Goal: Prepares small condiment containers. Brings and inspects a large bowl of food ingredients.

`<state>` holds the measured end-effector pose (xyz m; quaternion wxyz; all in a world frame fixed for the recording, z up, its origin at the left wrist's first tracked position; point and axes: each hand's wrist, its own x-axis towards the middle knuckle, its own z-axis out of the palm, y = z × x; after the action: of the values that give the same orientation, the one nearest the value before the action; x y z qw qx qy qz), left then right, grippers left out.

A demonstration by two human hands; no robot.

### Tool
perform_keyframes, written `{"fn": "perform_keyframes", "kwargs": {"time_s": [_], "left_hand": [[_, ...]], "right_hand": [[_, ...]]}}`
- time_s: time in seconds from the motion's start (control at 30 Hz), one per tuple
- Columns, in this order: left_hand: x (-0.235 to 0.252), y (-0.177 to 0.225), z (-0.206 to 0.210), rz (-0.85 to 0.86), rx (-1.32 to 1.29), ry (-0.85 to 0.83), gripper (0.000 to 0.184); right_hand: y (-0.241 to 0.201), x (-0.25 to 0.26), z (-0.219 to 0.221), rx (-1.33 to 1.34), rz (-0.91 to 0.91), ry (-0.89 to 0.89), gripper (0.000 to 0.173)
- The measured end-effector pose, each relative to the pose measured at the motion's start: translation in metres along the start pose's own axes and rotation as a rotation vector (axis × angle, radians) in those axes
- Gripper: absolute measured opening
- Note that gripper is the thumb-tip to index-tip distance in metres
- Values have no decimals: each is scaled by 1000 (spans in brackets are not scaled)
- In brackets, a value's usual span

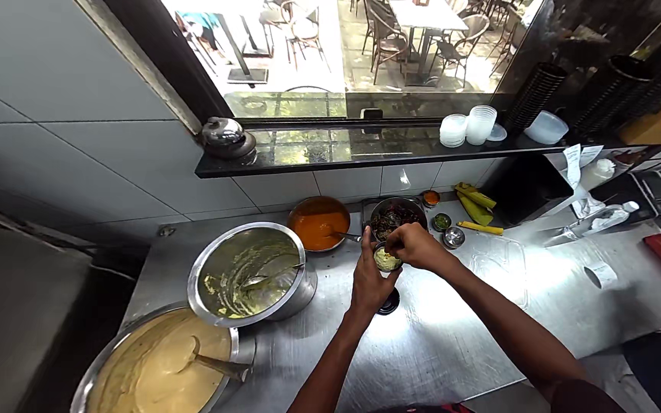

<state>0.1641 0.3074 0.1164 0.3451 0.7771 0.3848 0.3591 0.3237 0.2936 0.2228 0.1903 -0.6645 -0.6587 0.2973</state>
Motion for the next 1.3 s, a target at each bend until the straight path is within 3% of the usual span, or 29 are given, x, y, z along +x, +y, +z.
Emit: {"fn": "perform_keyframes", "kwargs": {"time_s": [0.23, 0.43, 0.47, 0.57, 0.63, 0.7, 0.73, 0.87, 1.0, 1.17, 1.3], "left_hand": [[-4, -11, -1, 6, -6, 14, 123], [-44, -56, -7, -100, -4, 54, 120], [-51, -60, -9, -114, -9, 59, 120], [-73, -68, -21, -157, -15, 65, 120], [-83, -69, -31, -157, -3, 76, 119], [-97, -65, -35, -175, -10, 96, 118], [-103, -63, -36, -181, -19, 105, 118], [-117, -61, -34, -169, -43, 92, 117], [-129, -64, -30, -167, -39, 84, 114], [-149, -81, -26, -184, 15, 74, 114], [-160, -89, -27, -209, 49, 48, 113]], "right_hand": [[11, 4, -4, 108, -19, 105, 9], [70, 49, 6, 278, -33, 588, 9], [86, 61, 18, 258, -17, 608, 10], [117, 80, 46, 107, 157, 378, 21], [120, 85, 47, 89, 202, 536, 20], [117, 86, 38, 120, 162, 795, 13], [118, 87, 34, 127, 127, 835, 11], [136, 91, 33, 75, 101, 404, 35], [143, 98, 49, -74, 300, 394, 18], [148, 116, 63, -281, 180, 357, 32], [142, 129, 63, -303, 223, 298, 30]]}}
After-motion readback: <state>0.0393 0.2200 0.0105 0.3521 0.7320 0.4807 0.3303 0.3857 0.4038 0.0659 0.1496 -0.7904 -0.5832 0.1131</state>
